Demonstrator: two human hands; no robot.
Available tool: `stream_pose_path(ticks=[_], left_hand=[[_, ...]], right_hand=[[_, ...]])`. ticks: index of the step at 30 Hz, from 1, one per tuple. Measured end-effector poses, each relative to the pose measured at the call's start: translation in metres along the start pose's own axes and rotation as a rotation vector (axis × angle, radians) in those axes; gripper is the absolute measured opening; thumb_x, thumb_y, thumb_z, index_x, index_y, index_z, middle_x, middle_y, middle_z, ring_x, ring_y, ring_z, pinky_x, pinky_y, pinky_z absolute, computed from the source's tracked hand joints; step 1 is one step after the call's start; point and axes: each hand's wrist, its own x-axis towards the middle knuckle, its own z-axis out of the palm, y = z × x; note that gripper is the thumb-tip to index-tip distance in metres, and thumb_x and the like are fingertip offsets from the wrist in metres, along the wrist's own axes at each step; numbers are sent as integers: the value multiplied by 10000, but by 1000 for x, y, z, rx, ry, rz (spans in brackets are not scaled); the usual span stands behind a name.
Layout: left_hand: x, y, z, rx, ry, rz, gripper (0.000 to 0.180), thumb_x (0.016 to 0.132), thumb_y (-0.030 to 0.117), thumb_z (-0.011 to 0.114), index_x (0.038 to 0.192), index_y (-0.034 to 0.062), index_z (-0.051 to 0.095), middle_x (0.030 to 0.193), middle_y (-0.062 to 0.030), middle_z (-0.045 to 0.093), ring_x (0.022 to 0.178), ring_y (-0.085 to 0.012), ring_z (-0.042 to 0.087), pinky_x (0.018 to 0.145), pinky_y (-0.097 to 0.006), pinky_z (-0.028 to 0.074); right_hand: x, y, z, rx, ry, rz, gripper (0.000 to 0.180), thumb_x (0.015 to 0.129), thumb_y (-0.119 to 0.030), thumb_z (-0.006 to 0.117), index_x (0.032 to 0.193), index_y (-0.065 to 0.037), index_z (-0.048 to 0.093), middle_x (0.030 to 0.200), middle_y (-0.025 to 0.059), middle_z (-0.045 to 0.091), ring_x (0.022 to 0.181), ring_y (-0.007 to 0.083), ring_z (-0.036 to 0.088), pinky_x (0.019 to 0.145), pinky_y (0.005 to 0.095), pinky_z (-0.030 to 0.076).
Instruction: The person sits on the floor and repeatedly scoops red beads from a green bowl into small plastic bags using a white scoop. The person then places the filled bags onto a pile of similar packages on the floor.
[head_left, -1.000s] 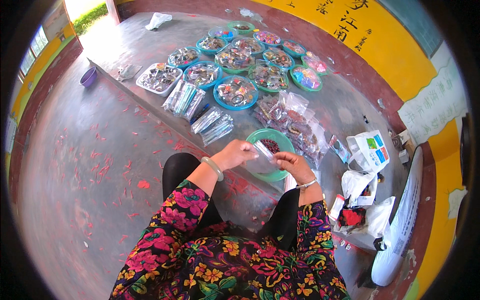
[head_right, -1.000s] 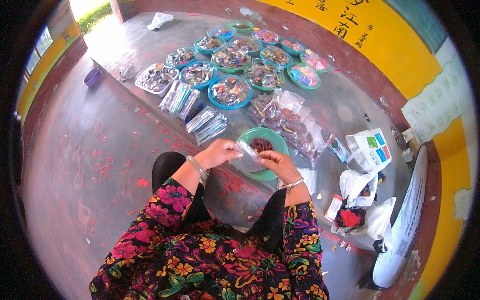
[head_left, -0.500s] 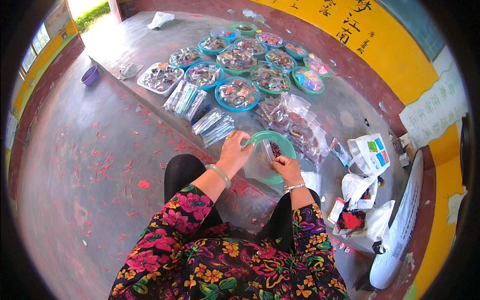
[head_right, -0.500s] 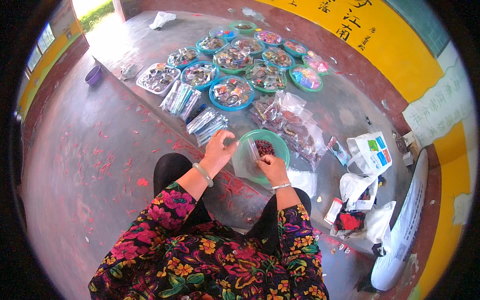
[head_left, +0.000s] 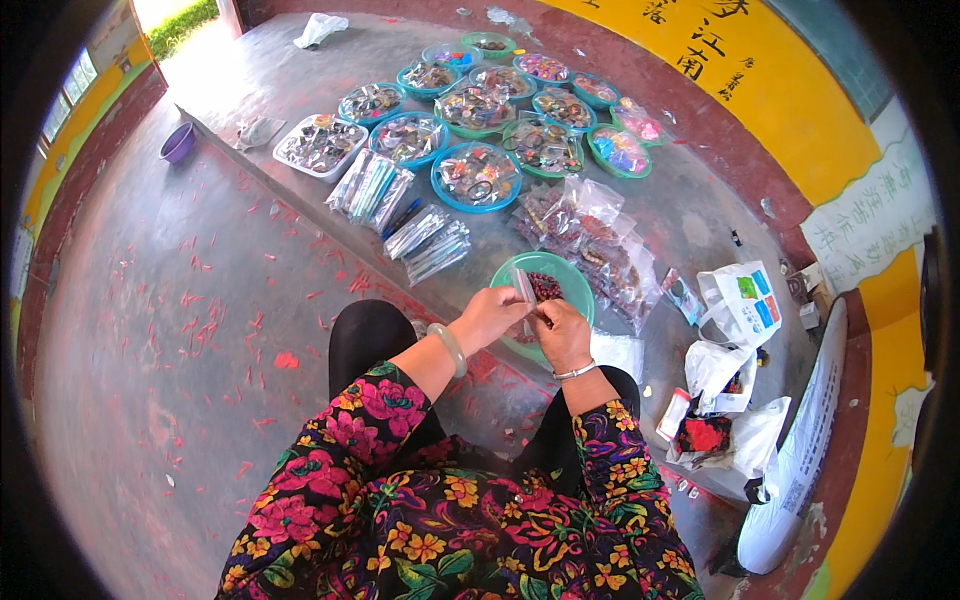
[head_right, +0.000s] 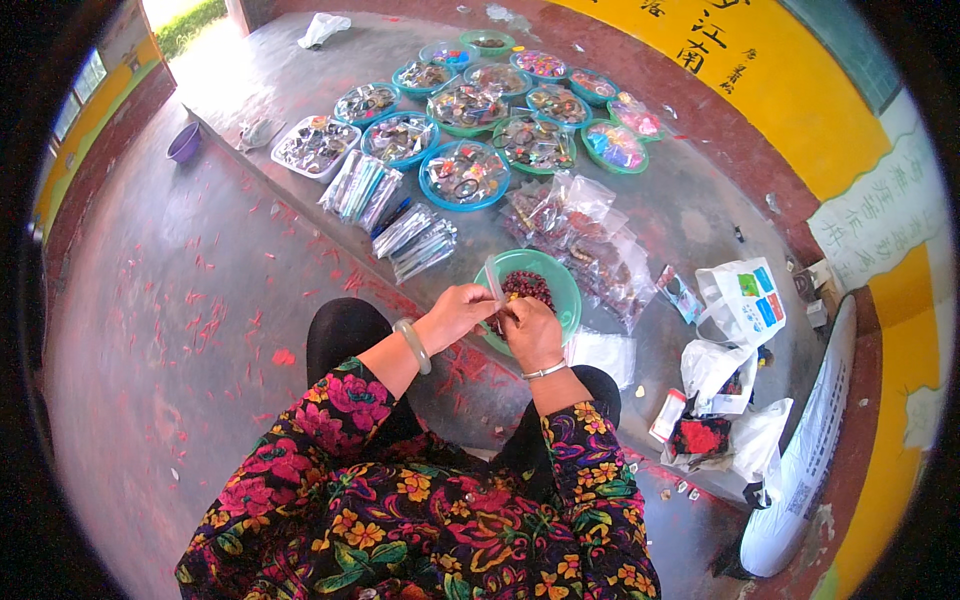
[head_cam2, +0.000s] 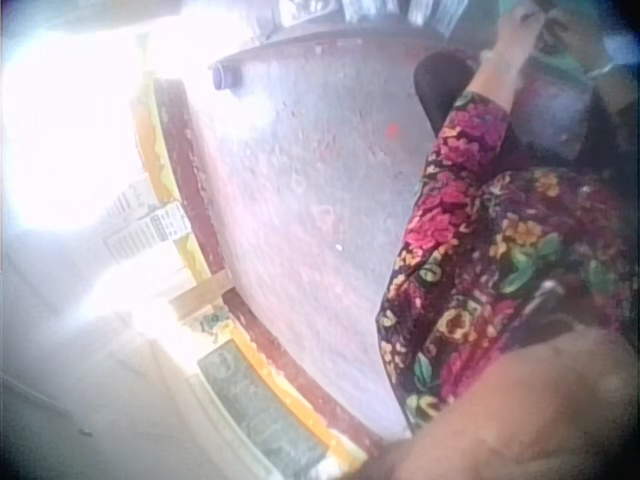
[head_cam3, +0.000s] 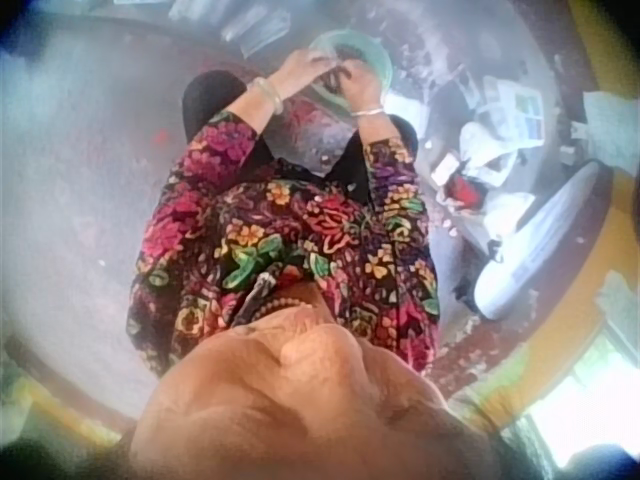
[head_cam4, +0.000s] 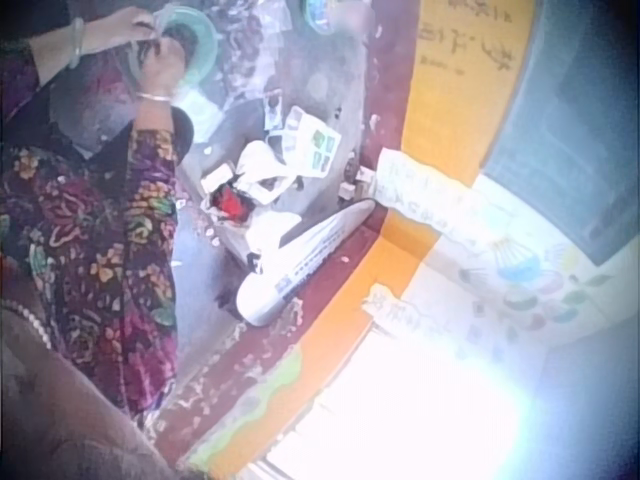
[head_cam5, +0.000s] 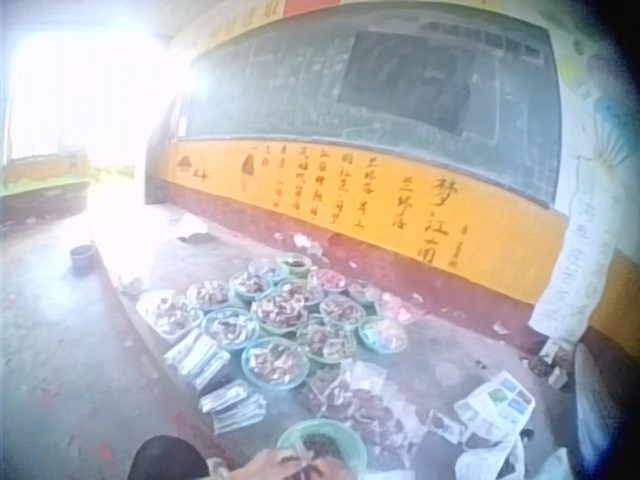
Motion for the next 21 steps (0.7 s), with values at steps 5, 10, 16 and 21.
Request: stream_pose_path(ticks=[5, 10, 16, 21], left_hand=[[8, -14, -5, -222, -43, -94, 182, 853, 122, 541, 925, -37, 590, 854, -64, 590, 742, -138, 574, 634, -272, 507], [9, -11, -6, -354, -94, -130, 187, 857, 92, 532, 925, -76, 579, 913, -103, 589, 793, -159, 583, 674, -284, 515], [7, -15, -6, -454, -146, -112, 200, 858, 76, 523, 950, -95, 572, 944, -118, 585, 818, -172, 587, 710, -292, 517], [5, -12, -6, -453, -159, -104, 202, 857, 70, 522, 960, -98, 568, 943, -115, 583, 814, -172, 588, 713, -292, 519]], right_hand=[[1, -5, -3, 43, -43, 17, 98, 717, -111, 611, 748, -22, 585, 701, 123, 569, 663, 291, 570, 582, 355, 443], [0, 2, -3, 205, -61, 151, 126, 736, -132, 621, 794, -21, 605, 727, 116, 582, 666, 253, 579, 599, 320, 447], [0, 5, -1, 127, -56, 133, 126, 731, -137, 625, 784, -25, 601, 732, 112, 586, 678, 257, 583, 602, 325, 450], [0, 3, -2, 123, -57, 138, 121, 718, -133, 625, 772, -29, 597, 733, 111, 586, 686, 269, 583, 602, 335, 452]])
